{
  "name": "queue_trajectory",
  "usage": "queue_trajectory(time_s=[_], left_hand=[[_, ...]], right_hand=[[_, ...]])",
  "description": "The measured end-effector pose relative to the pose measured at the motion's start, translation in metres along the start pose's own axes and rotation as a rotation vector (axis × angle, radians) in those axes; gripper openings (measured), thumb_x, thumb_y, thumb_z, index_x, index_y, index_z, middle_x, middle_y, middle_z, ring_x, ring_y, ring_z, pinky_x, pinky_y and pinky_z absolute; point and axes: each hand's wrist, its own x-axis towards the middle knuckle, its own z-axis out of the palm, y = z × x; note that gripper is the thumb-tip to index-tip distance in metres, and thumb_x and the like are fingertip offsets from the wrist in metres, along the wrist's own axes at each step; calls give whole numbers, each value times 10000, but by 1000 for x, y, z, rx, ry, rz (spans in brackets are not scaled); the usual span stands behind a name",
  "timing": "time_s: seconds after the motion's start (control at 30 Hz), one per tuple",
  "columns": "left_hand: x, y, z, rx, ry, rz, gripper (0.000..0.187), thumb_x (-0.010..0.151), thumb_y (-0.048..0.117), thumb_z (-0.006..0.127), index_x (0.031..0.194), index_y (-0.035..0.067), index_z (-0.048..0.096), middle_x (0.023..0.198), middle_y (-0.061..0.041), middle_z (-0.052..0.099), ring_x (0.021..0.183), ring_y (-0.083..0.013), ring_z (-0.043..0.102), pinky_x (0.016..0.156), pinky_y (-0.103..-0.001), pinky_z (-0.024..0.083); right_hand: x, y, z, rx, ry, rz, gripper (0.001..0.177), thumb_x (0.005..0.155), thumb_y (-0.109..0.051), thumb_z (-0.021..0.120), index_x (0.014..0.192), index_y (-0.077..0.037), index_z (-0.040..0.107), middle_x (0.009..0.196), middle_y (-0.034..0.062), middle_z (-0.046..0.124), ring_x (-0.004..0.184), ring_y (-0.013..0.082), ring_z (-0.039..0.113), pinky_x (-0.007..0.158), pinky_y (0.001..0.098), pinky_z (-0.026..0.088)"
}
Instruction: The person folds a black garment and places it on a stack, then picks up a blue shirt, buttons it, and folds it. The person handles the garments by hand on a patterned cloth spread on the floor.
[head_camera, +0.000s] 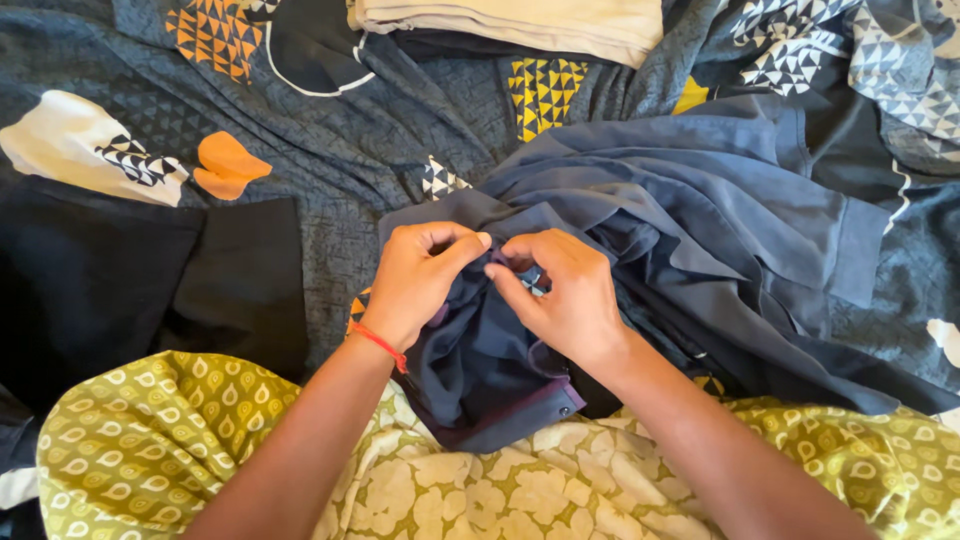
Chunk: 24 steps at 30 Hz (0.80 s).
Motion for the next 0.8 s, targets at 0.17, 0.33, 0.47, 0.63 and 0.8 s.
queue_trajectory(time_s=[0.17, 0.33, 0.47, 0.63, 0.8], left_hand=[[4, -8, -5, -85, -45, -79, 141, 898, 134, 743, 878, -2, 774, 804, 32, 711, 725, -17, 581, 648, -210, 449], [9, -18, -2, -227, -32, -194, 129, 899, 106, 706, 833, 8, 759, 827, 21, 720, 768, -40, 607, 703, -228, 464], [6, -24, -1, -383, -33, -358, 125, 880, 103, 677, 841, 17, 759, 848, 0, 748, 801, -76, 665, 753, -251, 509], [3, -24, -2, -382, -127, -82, 98, 952, 92, 712, 899, 12, 733, 881, 20, 709, 830, -39, 611, 778, -221, 470], [3, -18, -3, -217, -122, 51, 85, 933, 95, 738, 908, 13, 734, 860, 41, 702, 790, -6, 592, 716, -195, 460]], right_hand=[[-2, 1, 4, 27, 21, 46, 122, 880, -53, 778, 971, -36, 699, 857, 77, 708, 631, 192, 665, 538, 293, 503], [-3, -3, 3, -55, 36, -245, 167, 861, 26, 751, 992, -23, 659, 874, 100, 659, 749, 294, 644, 657, 378, 508], [2, 0, -8, -92, -25, -492, 205, 841, 54, 752, 1009, 8, 644, 904, 123, 661, 766, 318, 640, 673, 405, 523], [1, 2, -6, -65, 27, -337, 190, 879, 3, 788, 1002, -12, 644, 922, 111, 667, 781, 312, 647, 671, 387, 516], [-3, 5, 3, -41, 36, -94, 269, 837, -127, 873, 951, -26, 652, 860, 119, 658, 704, 272, 634, 595, 345, 495]])
